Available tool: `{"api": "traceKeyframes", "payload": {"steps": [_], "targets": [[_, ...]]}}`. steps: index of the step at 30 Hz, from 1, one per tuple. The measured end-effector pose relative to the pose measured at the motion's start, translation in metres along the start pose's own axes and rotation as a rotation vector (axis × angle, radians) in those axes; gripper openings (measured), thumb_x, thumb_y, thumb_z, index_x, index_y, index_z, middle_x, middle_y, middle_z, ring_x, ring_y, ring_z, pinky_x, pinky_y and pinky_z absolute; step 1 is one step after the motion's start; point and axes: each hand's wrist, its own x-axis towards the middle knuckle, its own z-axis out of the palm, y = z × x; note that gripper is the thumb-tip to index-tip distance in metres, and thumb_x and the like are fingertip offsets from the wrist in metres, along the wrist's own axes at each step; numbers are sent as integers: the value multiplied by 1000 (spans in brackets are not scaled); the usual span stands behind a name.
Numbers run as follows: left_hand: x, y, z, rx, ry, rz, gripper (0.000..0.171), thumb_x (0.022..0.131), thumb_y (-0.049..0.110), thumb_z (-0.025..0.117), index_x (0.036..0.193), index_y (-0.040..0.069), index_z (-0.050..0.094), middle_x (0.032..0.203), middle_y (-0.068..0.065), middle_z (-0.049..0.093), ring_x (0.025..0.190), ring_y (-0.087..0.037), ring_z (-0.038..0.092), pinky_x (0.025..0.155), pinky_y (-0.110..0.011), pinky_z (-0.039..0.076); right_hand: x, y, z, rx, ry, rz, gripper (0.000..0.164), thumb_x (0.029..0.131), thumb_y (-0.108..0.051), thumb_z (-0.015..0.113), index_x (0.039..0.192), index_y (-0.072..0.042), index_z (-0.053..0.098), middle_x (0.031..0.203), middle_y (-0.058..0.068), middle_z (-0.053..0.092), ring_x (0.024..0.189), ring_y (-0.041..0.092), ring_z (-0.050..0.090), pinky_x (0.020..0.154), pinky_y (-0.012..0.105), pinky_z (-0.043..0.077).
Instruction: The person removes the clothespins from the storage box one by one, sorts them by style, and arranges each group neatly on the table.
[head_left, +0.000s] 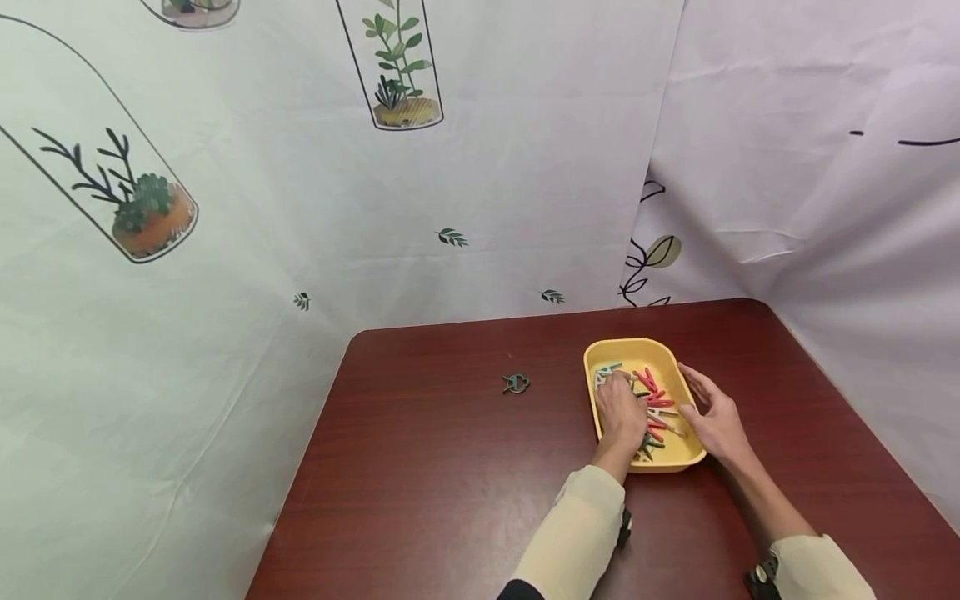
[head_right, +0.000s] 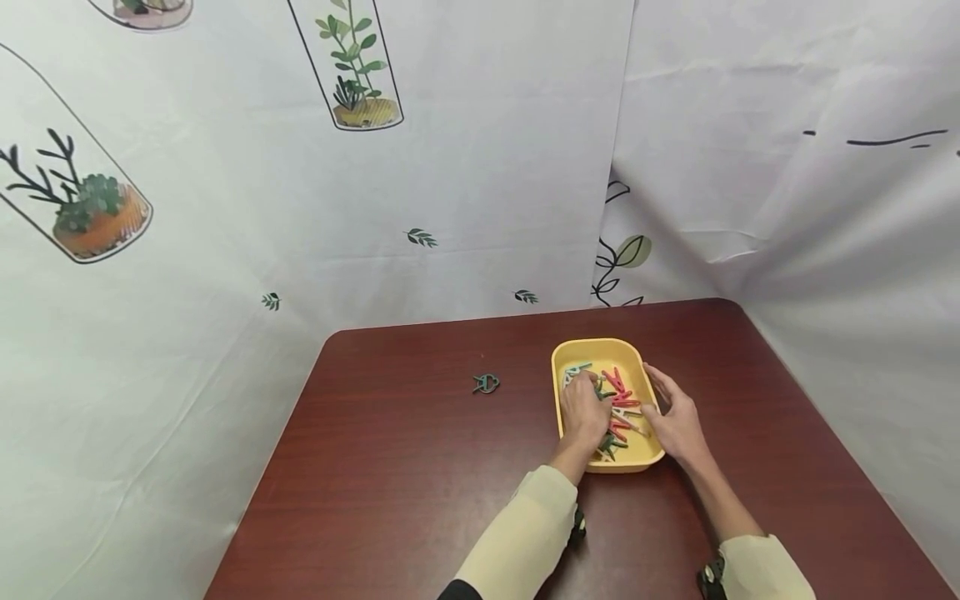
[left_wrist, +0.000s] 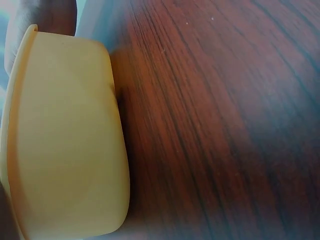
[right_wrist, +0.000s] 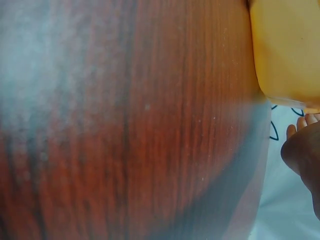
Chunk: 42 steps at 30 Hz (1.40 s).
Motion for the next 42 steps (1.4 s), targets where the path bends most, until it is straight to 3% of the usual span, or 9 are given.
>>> {"api": "traceKeyframes", "payload": {"steps": [7,17,35,42], "targets": [[-1,-1,-1,-109,45,-11,39,82,23,94,115,16,75,103,4,74,101,-16,69,94,-30,53,-1,-1,1,15,-4,8,65,91,19,62,153,9,47,152,35,50,131,-14,42,101,3,36],[0,0,-2,-204,56,-22,38,83,26,93,116,17,77,106,5,76,103,-12,69,91,-28,56,-1,-4,1,11,0,10,65,90,18,61,153,8,48,151,37,49,130,-16,43,100,3,36],[0,0,-4,-242,130,86,36,85,24,90,118,16,77,108,7,77,103,-11,71,92,-29,55,-1,-3,2,37,3,-10,68,88,23,60,153,8,48,151,37,49,131,-13,45,102,4,37],[1,1,-4,-237,139,95,40,85,25,90,121,18,76,108,10,76,103,-9,70,93,-28,54,0,-2,2,34,-2,-20,67,88,22,58,153,9,47,151,38,48,133,-13,45,103,5,37]]}}
